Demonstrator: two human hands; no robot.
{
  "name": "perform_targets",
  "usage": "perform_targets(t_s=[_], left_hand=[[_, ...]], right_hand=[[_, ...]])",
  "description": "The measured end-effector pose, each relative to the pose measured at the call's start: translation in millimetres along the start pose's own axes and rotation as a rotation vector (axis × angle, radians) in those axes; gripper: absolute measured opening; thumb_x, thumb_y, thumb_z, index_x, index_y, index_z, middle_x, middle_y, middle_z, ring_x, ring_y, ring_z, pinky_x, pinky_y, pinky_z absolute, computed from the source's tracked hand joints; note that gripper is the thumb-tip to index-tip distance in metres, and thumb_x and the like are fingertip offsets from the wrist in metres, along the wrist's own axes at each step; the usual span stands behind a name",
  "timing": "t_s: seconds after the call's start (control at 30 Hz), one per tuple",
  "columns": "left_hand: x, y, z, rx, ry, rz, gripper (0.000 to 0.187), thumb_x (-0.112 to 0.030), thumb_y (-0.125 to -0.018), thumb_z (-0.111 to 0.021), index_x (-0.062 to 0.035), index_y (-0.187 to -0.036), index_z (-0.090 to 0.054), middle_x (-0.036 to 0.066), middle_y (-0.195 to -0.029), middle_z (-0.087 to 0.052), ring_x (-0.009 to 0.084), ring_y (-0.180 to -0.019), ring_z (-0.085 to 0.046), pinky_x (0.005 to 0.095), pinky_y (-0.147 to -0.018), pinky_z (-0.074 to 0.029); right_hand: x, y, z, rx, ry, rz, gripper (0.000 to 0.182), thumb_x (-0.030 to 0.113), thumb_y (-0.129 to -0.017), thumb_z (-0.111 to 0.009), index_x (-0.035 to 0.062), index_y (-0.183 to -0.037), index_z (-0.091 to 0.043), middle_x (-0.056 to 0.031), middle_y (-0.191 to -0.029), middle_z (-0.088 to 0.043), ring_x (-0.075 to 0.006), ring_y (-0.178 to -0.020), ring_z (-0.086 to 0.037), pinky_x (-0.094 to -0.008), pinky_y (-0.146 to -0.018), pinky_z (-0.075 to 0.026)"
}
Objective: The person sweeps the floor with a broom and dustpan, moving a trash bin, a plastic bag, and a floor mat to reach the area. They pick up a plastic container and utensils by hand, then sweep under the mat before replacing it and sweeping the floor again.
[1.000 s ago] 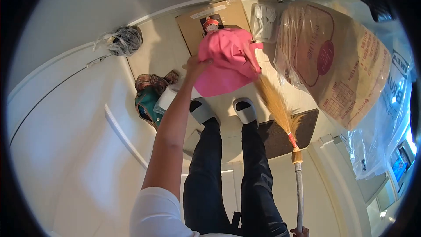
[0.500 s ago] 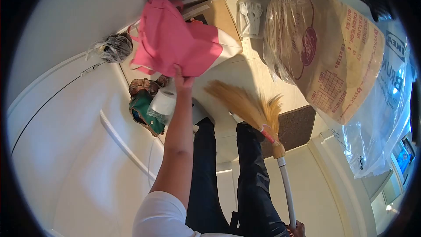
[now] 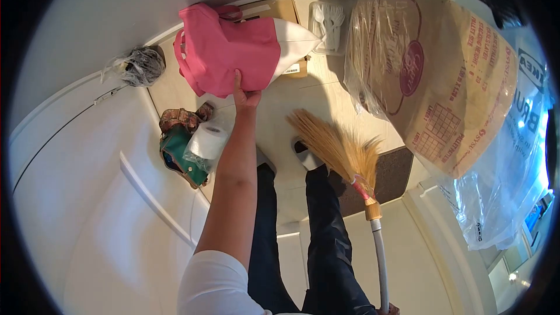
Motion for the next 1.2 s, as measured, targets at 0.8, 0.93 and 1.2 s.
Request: perform_targets(t_s=[0.8,0.93,1.2], left_hand=[[-200.8,283.5,9.8,-0.076,-0.187,-0.156,0.043,-0.002,-0.064,-0.059,-0.0100,-0.105,-0.048,0.006,-0.104,-0.053,0.0249,-0.099,-0.049,0.0437,-0.087,-0.040],[-241.9,367.5,0.9,-0.051,-0.048,-0.176,0.043,-0.006,-0.068,-0.060,-0.0112,-0.109,-0.048,0.006,-0.109,-0.052,0.0244,-0.103,-0.047,0.0448,-0.090,-0.037],[-246.9,438.6,-5.6,-0.109,-0.129,-0.346,0.037,-0.009,-0.067,-0.061,-0.0121,-0.103,-0.054,0.004,-0.107,-0.053,0.0224,-0.101,-0.048,0.0431,-0.090,-0.038]], right_hand=[[128.3,-1.7,13.7,-0.249,0.659,0.586,0.024,0.020,-0.071,-0.058,0.0073,-0.090,-0.051,-0.0161,-0.067,-0.057,-0.0332,-0.061,-0.057,-0.0377,-0.055,-0.045],[209.7,23.3,-10.1,-0.115,0.553,0.772,0.050,0.020,-0.076,-0.056,0.0134,-0.122,-0.038,-0.0188,-0.082,-0.058,-0.0338,-0.072,-0.057,-0.0392,-0.062,-0.046],[399.1,-21.4,-65.4,-0.066,0.383,1.026,0.051,0.017,-0.081,-0.047,0.0203,-0.128,-0.027,-0.0251,-0.075,-0.054,-0.0357,-0.070,-0.057,-0.0390,-0.065,-0.042]])
Point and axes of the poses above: each hand's wrist, its own y-axis away from the middle knuckle, its own z-axis out of the back of the hand, x = y × z, the point moved 9 cm from there along -y, towards the middle knuckle
